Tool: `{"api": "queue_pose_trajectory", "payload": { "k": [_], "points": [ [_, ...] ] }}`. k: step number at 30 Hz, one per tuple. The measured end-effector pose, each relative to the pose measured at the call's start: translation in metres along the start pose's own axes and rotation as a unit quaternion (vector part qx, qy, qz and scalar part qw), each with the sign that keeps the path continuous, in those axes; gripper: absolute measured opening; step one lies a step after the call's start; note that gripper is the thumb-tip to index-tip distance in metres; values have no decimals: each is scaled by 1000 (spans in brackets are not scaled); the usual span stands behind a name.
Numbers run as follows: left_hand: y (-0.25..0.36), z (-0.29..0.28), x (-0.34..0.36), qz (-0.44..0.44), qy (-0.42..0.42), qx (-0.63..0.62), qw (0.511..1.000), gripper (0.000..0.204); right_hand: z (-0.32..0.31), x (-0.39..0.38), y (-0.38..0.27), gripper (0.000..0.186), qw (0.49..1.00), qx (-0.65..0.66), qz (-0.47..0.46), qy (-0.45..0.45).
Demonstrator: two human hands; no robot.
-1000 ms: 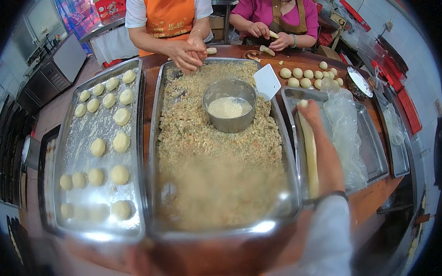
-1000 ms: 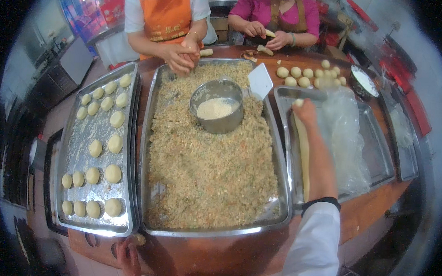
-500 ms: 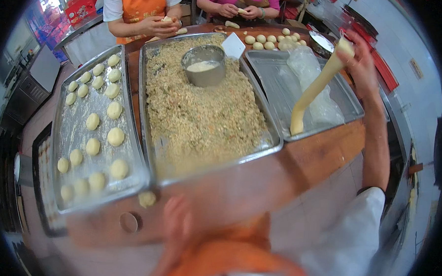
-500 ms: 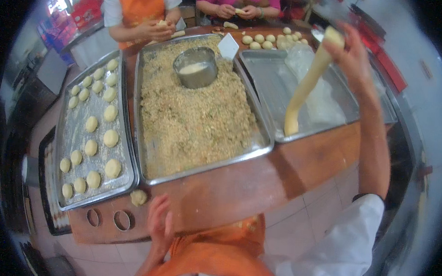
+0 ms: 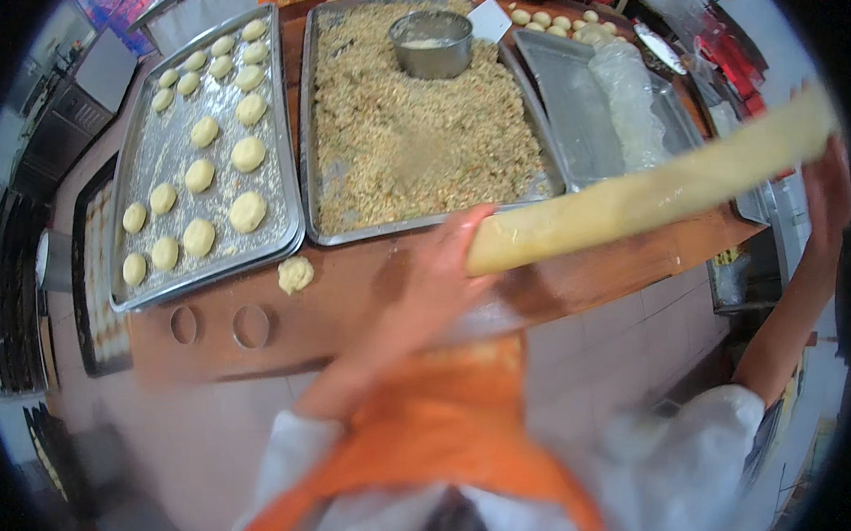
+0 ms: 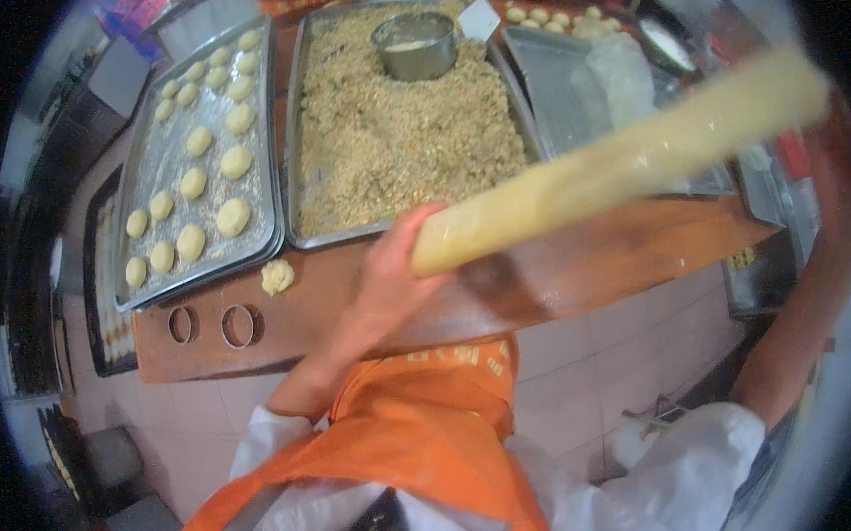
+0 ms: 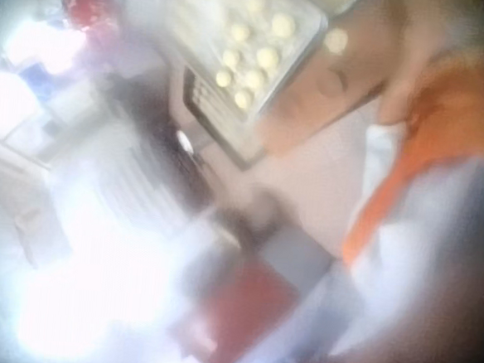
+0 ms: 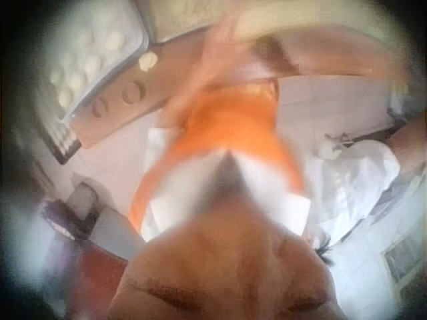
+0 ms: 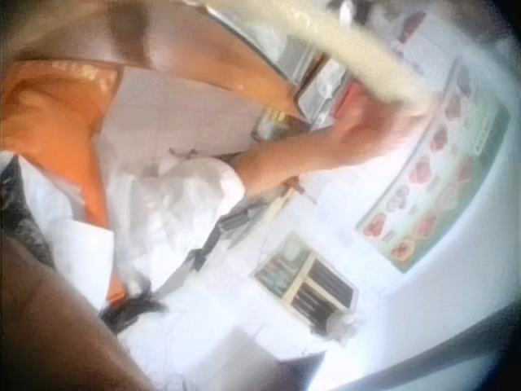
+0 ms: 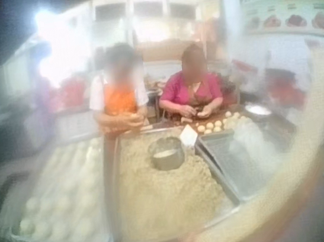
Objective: The person arranges dough balls on a tray, then breaks off sections from a roll of dough and stuffs them with filling by hand from a large container.
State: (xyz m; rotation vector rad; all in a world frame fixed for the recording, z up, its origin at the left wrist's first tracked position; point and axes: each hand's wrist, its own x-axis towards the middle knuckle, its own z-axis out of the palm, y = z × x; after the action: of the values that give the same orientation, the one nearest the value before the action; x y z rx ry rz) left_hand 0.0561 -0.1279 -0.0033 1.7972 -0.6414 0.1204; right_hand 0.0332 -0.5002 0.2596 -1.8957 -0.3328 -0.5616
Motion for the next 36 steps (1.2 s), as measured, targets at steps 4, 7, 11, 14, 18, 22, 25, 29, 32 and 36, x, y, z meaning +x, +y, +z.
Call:
{"api": "queue_pose_trajectory", "payload": {
  "k": [4, 7, 11, 14, 18, 22, 25, 29, 32, 36],
  "points": [
    [0, -60, -41, 28, -69, 355, 932, 68, 40, -96, 116, 36, 968, -72, 217, -100],
    [-30, -72, -72, -63, -137, 326, 933, 62, 28, -181, 201, 20, 922, -234, 307, -23],
    [-50, -78, -92, -100, -120, 318, 935, 59, 150, -182, 183, 17, 945, -133, 277, -114],
    [-63, -73, -84, -60, -136, 305, 941, 57, 244, -169, 159, 27, 931, -190, 145, -275],
    [-56, -78, -65, -171, -257, 233, 922, 49, 332, -164, 143, 47, 899, -235, -50, -367],
    [-61, -73, -81, -360, -66, -171, 915, 43, 352, -151, 145, 46, 911, -113, 20, -396],
    [-58, -54, -77, -281, 50, -271, 919, 41, 351, -146, 146, 45, 915, -88, 55, -389],
    [-54, -48, -70, -349, 76, -285, 889, 34, 354, -147, 138, 45, 917, -93, 70, -382],
    [-46, -61, -73, -353, 83, -262, 894, 31, 354, -147, 139, 45, 918, -117, 16, -380],
    [-55, -76, -90, -405, 73, -259, 874, 26, 365, -155, 142, 42, 905, -164, -37, -392]
  ]
}}
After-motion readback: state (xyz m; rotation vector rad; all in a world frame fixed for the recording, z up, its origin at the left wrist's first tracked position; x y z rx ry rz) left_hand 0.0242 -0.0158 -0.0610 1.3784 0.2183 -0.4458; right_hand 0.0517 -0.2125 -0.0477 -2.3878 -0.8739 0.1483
